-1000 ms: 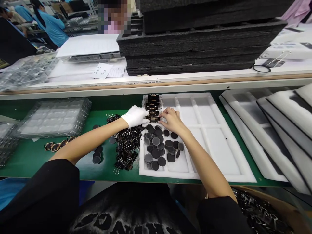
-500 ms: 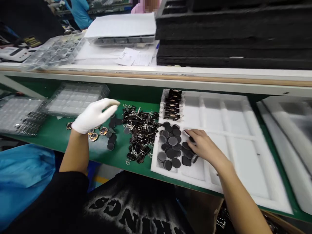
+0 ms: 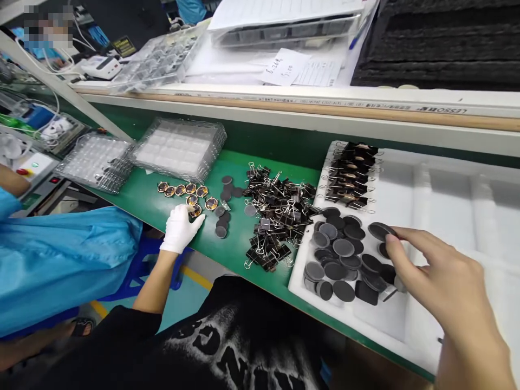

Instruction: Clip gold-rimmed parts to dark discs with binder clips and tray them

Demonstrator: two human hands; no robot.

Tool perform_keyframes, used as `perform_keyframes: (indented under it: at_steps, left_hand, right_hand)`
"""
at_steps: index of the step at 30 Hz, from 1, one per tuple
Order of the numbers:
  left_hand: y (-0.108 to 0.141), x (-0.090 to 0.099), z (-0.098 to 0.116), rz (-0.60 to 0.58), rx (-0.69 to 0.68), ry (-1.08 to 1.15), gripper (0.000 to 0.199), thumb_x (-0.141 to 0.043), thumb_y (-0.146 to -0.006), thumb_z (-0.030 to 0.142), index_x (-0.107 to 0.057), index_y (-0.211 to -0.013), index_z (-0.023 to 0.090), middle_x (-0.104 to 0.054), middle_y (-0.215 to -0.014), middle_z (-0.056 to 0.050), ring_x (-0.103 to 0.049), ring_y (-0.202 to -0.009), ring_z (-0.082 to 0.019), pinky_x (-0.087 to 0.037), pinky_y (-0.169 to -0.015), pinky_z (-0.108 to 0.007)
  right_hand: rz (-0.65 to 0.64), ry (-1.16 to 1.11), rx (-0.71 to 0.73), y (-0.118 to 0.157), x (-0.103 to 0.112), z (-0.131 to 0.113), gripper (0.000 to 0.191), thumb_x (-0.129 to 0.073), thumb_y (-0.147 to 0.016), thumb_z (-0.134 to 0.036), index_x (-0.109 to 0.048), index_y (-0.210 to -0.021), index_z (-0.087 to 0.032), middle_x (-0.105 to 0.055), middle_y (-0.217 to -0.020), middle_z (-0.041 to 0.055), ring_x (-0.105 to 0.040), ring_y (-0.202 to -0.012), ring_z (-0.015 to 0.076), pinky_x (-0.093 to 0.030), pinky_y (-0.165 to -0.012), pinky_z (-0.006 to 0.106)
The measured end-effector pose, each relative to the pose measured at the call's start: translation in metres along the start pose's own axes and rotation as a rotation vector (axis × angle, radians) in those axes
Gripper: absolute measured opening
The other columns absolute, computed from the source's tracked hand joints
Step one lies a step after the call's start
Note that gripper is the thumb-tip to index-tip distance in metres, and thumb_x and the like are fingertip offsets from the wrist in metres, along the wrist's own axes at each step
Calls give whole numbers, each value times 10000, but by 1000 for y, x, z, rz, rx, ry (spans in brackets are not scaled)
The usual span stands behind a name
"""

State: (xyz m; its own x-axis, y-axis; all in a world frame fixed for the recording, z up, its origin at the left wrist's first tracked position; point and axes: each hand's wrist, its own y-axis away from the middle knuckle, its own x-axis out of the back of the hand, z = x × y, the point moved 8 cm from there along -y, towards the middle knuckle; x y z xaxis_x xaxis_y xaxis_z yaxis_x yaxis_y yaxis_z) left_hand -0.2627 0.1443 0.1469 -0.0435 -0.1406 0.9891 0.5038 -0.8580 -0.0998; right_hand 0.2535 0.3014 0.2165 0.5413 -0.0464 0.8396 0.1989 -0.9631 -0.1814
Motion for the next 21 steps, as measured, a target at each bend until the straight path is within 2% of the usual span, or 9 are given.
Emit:
perform_keyframes:
  at_steps: [3,5,8,10,13,15,18,20,21]
  left_hand:
    - [-1,-9,3,-17,29,92,324,-648,-894,451,-588,-1087,197,-675,-1114,-132,-641,-1109,-330,-511,-961,-433]
    - [-4,-12,2,-31,54,173,418,-695,-851,426,-573,-1175,191,-671,-1151,-132,-653,-1118,-317,-519,-973,-421]
    - [-6,-12,0,-58,76,260,629,-737,-802,405,-521,-1348,181,-642,-1264,-150,-654,-1154,-317,-525,-995,-415]
    - [-7,-12,1,-94,57,282,503,-692,-835,379,-590,-1294,201,-665,-1240,-133,-669,-1121,-305,-527,-986,-400]
    - [-5,-8,5,-112,31,309,223,-580,-913,346,-697,-1052,217,-730,-1067,-94,-696,-1001,-262,-526,-951,-354]
    - [-2,1,11,-77,38,323,249,-512,-959,356,-701,-1021,206,-747,-1046,-94,-696,-1005,-249,-516,-959,-340]
    - [11,21,35,-34,63,442,340,-429,-1015,407,-675,-1120,197,-756,-1058,-82,-701,-966,-215,-522,-938,-322]
    - [24,30,64,-96,73,661,361,-441,-1020,460,-654,-1172,211,-755,-980,-44,-695,-814,-178,-543,-859,-305]
    - [31,31,83,-171,57,780,355,-463,-1014,474,-652,-1173,219,-746,-933,-25,-683,-750,-163,-549,-819,-298]
  right_hand:
    - [8,-170,23,11,2,-34,214,-555,-952,-560,-680,-1126,-569,-744,-1073,29,-720,-878,384,-542,-773,600]
    - [-8,-296,54,18,-5,-51,168,-599,-943,-510,-719,-1059,-520,-749,-1063,34,-717,-1003,400,-569,-784,589]
    - [-94,-454,108,29,-26,-73,125,-653,-929,-444,-758,-993,-420,-772,-1023,44,-745,-937,360,-607,-797,551]
    - [-188,-562,96,37,-46,-88,139,-668,-928,-433,-774,-972,-354,-788,-975,52,-760,-843,313,-629,-722,478]
    - [-308,-781,-45,48,-78,-105,223,-669,-928,-473,-778,-968,-282,-788,-847,58,-749,-686,256,-613,-577,377]
    - [-359,-932,-139,53,-98,-116,263,-680,-920,-490,-775,-947,-247,-772,-773,52,-741,-652,239,-617,-595,362]
    - [-418,-1064,-213,59,-118,-130,277,-695,-915,-482,-774,-946,-219,-763,-742,46,-739,-661,221,-626,-666,364]
    - [-407,-1098,-223,60,-120,-137,264,-708,-908,-464,-771,-992,-223,-767,-753,42,-729,-639,208,-620,-645,353]
    - [-375,-1102,-210,60,-118,-140,251,-710,-907,-449,-767,-1015,-230,-767,-761,38,-723,-628,202,-616,-628,348]
